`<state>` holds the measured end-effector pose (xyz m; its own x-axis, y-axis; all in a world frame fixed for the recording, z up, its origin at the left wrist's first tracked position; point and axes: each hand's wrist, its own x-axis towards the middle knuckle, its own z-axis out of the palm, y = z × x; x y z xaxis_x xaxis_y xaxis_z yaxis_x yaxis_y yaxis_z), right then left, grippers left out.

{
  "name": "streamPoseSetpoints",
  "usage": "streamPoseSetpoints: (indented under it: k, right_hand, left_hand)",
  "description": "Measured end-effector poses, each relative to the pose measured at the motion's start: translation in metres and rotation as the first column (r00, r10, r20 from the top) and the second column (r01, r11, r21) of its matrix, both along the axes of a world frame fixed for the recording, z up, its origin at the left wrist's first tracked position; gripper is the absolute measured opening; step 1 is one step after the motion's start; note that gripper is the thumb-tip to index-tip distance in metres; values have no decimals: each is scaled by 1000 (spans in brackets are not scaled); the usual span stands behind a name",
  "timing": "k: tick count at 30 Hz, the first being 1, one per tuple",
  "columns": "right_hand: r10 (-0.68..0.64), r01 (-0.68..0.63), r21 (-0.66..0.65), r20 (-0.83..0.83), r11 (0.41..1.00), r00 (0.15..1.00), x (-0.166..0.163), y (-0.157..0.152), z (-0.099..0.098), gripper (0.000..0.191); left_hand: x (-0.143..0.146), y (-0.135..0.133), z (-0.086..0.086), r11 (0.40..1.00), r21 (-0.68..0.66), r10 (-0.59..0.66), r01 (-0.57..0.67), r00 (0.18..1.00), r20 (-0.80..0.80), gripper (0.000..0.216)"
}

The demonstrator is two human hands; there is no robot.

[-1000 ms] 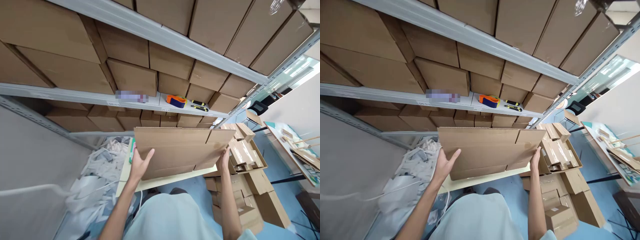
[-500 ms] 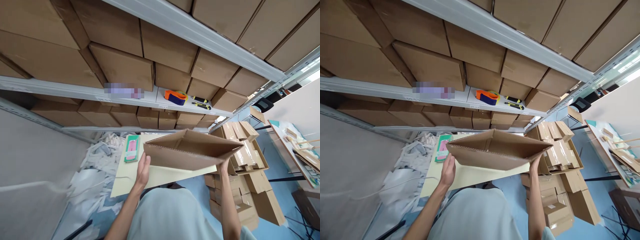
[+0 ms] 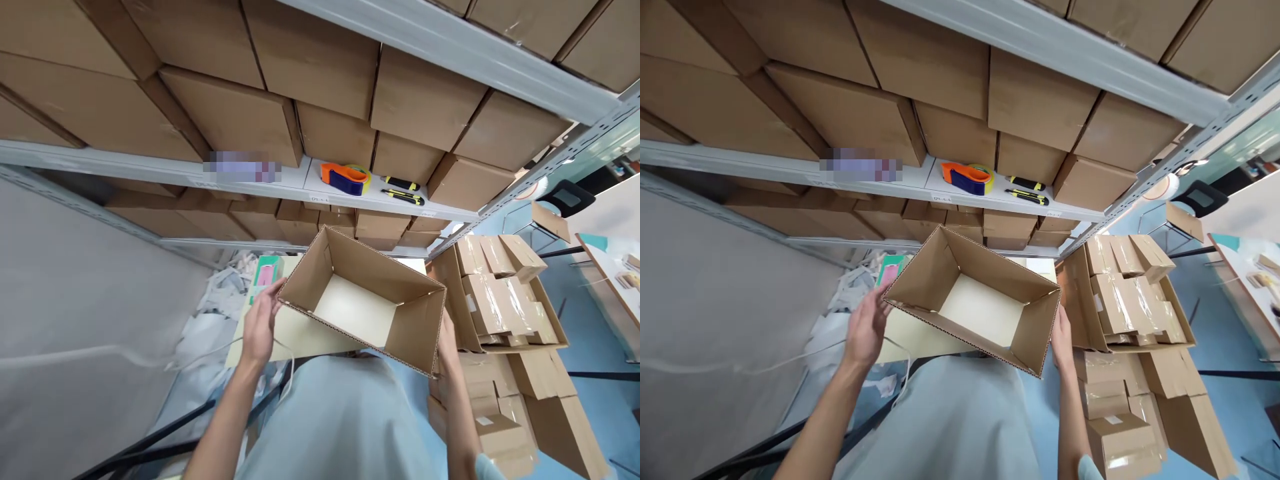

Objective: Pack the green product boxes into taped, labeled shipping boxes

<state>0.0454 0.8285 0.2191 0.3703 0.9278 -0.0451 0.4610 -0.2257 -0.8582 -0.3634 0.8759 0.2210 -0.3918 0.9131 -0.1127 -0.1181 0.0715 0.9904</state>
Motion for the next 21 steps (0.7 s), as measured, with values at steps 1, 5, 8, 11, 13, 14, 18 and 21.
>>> streamPoseSetpoints:
  k: [1,5,8,11,13,14,18,21]
  right_hand:
    - [5,-6,-14,-23,1000,1000,1,-5,9,62]
    - [6,-5,-110,8,994,1000,-4,-23,49,71]
    - [89,-47,-197,212,979,973,-16,-29,69,56]
    - [198,-116,-222,399,968,895,-24,-22,78,33]
    - [227,-137,-218,474,966,851,-22,-11,84,30]
    - [238,-144,-220,500,965,833,-20,-4,87,28]
    - [277,-154,-253,580,955,766,-10,29,100,21]
    - [303,-171,-264,625,949,720,-13,48,100,22]
  left_hand:
    - [-3,5,13,1000,23,11,-9,995,-95,76]
    - [-6,33,49,1000,-6,-7,5,893,-451,59]
    - [-4,48,58,989,-147,-110,26,793,-599,49]
    - [-2,45,64,988,-157,-111,3,720,-685,40]
    - [0,33,71,993,-111,-66,-28,655,-753,36]
    - [1,26,75,995,-91,-41,-48,623,-781,34]
    - [11,-5,84,992,-42,28,-118,535,-844,31]
    - [22,-23,83,988,-56,25,-143,506,-862,33]
